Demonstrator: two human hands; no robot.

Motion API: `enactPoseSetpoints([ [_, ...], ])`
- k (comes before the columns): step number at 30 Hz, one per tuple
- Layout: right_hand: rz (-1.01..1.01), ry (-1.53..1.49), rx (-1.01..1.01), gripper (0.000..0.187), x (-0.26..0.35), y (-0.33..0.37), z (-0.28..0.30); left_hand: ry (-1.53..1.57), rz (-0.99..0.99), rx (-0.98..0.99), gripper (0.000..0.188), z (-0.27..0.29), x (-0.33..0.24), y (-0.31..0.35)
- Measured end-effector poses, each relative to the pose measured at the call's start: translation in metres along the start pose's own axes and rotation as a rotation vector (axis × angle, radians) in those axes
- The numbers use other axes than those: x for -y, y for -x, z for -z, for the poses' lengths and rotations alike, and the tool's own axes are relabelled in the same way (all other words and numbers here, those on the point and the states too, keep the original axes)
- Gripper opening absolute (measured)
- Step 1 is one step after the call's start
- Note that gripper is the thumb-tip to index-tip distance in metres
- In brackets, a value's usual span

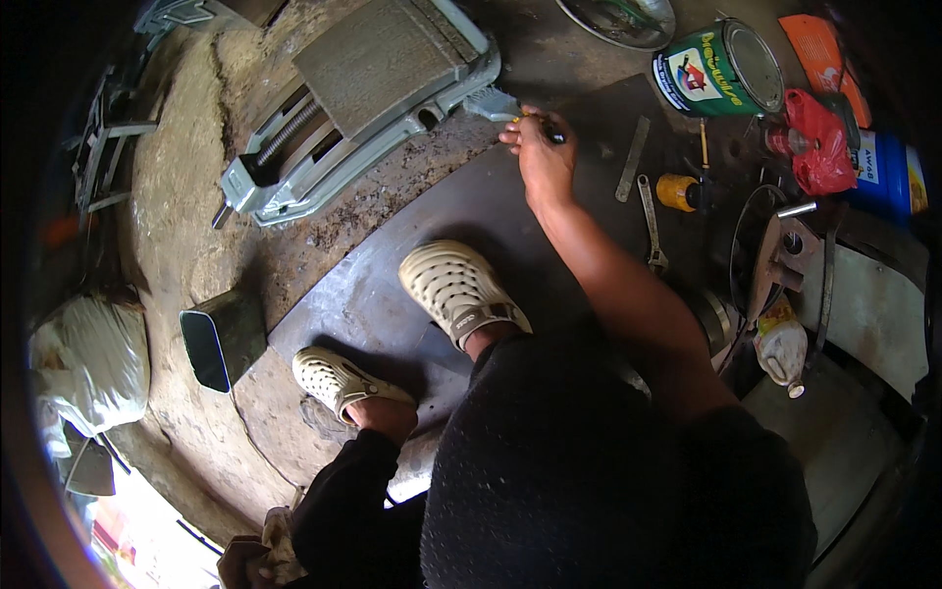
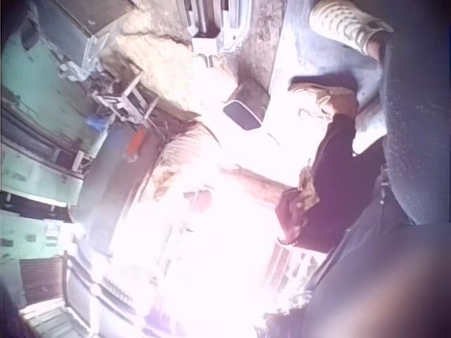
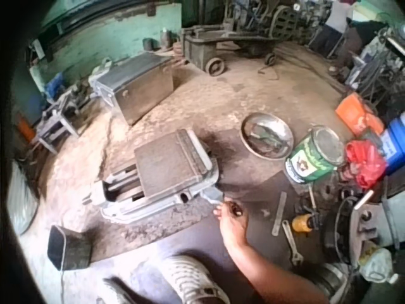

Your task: The person cleans a metal vise using a cloth and a paintbrush. They wipe the vise with a cloth, apply a liquid from a container with a paintbrush, and continue wiping to remove residue.

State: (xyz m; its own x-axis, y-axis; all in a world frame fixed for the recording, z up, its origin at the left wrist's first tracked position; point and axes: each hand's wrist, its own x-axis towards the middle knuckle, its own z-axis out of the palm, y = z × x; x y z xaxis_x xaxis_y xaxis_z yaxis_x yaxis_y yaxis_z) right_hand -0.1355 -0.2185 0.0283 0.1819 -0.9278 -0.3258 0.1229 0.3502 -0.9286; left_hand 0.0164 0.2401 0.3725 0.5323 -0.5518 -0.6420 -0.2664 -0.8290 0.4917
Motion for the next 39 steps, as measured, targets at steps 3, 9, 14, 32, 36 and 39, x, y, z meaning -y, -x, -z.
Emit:
enactPoseSetpoints([
  [3,0.051,-0.047,-0.048,0.016,0.005,-0.035,0.007,-0.027,0.013,-0.011,0.048,0.004,0.002,-0.001],
  [9,0.417,0.004,-0.142,0.02,0.023,-0.093,0.025,-0.136,0.114,-0.023,0.048,0.014,0.008,-0.002],
  [14,0.27,-0.022,-0.04,0.012,0.041,-0.1,0.043,-0.263,0.203,-0.034,0.048,0.026,0.013,-0.02],
  [32,0.56,0.351,0.233,0.017,0.045,-0.178,0.039,-0.39,0.564,-0.02,0.046,0.048,0.02,-0.063],
  [36,0.522,0.406,0.303,0.016,0.041,-0.186,0.038,-0.395,0.603,-0.013,0.046,0.053,0.02,-0.072],
  [39,0.548,0.436,0.391,0.015,0.043,-0.181,0.048,-0.397,0.622,-0.008,0.046,0.056,0.021,-0.079],
])
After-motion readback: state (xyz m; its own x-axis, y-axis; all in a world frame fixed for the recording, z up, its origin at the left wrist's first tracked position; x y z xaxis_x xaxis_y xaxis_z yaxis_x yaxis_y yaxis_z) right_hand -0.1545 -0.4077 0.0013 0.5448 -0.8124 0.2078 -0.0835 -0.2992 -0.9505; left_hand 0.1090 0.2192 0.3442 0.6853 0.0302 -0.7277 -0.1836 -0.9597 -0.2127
